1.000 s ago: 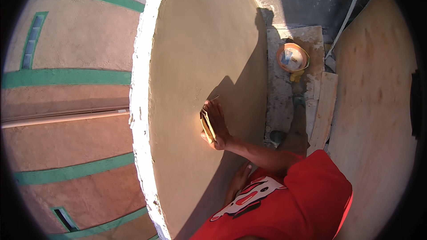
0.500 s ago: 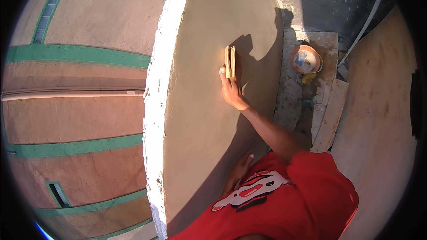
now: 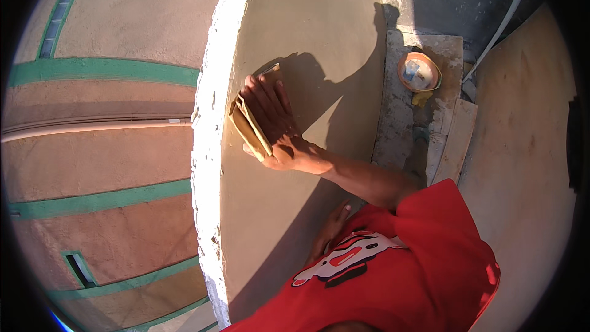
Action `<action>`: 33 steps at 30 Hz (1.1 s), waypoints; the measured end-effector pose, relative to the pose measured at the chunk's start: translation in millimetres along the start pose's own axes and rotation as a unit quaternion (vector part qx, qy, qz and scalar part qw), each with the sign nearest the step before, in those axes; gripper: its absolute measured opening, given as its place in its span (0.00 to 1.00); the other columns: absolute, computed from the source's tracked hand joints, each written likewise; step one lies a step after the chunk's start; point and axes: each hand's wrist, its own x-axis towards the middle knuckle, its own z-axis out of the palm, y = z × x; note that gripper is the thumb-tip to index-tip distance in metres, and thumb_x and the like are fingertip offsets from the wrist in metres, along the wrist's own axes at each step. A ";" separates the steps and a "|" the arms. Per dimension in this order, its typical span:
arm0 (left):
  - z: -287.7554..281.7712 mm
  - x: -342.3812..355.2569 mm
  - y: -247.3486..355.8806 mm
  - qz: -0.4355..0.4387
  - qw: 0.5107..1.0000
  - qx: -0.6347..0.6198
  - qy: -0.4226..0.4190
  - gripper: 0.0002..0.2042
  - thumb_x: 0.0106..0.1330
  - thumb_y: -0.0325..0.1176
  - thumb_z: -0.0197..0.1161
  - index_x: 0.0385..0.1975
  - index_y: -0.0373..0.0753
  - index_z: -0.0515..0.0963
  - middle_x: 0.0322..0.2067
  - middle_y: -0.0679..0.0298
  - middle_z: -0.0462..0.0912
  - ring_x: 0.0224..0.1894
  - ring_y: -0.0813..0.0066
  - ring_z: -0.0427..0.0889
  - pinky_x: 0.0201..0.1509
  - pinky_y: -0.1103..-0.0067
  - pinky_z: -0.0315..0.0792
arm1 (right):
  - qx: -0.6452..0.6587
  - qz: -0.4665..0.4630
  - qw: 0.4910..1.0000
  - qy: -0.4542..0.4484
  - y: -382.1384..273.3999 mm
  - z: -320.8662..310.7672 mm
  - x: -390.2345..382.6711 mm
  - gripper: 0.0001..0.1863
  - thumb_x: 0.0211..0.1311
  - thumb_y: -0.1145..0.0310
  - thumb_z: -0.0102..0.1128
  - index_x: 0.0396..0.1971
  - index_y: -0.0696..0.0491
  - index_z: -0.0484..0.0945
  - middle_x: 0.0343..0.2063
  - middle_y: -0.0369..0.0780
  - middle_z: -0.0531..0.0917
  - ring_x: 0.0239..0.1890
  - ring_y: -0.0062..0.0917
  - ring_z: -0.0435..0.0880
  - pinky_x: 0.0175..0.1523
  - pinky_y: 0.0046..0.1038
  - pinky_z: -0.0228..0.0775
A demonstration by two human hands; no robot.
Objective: The person sands a large curved wall surface using a sanding block held in the right hand. They move the block in circular and linear motions across the surface, occasionally switching hands or adjusting position to reach different areas.
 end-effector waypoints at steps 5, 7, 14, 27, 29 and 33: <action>-0.1 -3.0 11.5 -0.010 0.999 0.051 -0.009 0.33 0.80 0.57 0.40 0.73 0.37 0.63 0.71 0.44 0.65 0.75 0.50 0.62 0.77 0.65 0.55 | 0.162 0.239 0.947 0.140 117.5 38.2 -117.2 0.37 0.78 0.48 0.45 0.74 0.58 0.54 0.69 0.50 0.63 0.71 0.42 0.61 0.75 0.45 0.49; 11.0 -2.1 22.0 -0.032 0.999 0.021 -0.017 0.33 0.80 0.57 0.40 0.73 0.37 0.64 0.71 0.44 0.66 0.74 0.50 0.63 0.77 0.65 0.56 | 0.252 0.423 0.847 0.202 176.0 14.9 -84.0 0.32 0.79 0.46 0.46 0.66 0.59 0.62 0.56 0.45 0.71 0.58 0.34 0.71 0.69 0.38 0.61; 7.4 -8.3 -28.0 -0.016 0.999 0.049 -0.014 0.32 0.81 0.55 0.43 0.71 0.34 0.65 0.70 0.44 0.67 0.73 0.51 0.66 0.76 0.67 0.57 | 0.047 0.111 0.993 0.006 53.1 42.8 -98.5 0.39 0.74 0.56 0.49 0.76 0.59 0.47 0.76 0.57 0.47 0.80 0.52 0.43 0.78 0.58 0.33; 30.5 20.3 1.4 -0.062 0.997 0.046 -0.019 0.33 0.80 0.56 0.44 0.69 0.32 0.67 0.68 0.43 0.70 0.71 0.52 0.68 0.75 0.67 0.59 | 0.121 0.311 0.938 0.090 165.6 30.4 -135.4 0.36 0.80 0.53 0.44 0.77 0.56 0.48 0.77 0.51 0.52 0.80 0.46 0.47 0.80 0.48 0.39; 29.8 48.0 8.3 -0.040 0.994 0.088 -0.056 0.33 0.80 0.56 0.44 0.69 0.31 0.68 0.66 0.42 0.72 0.71 0.51 0.70 0.74 0.67 0.60 | 0.213 0.535 0.810 0.116 200.2 4.1 -183.6 0.39 0.80 0.44 0.40 0.76 0.59 0.51 0.75 0.52 0.57 0.77 0.47 0.55 0.78 0.42 0.48; 41.1 99.7 38.5 -0.034 0.993 0.100 -0.055 0.31 0.79 0.54 0.47 0.67 0.31 0.69 0.64 0.42 0.74 0.69 0.51 0.72 0.72 0.67 0.63 | 0.132 0.583 0.785 0.160 282.2 -38.2 -244.9 0.41 0.79 0.38 0.35 0.74 0.59 0.54 0.70 0.52 0.63 0.73 0.45 0.63 0.75 0.41 0.55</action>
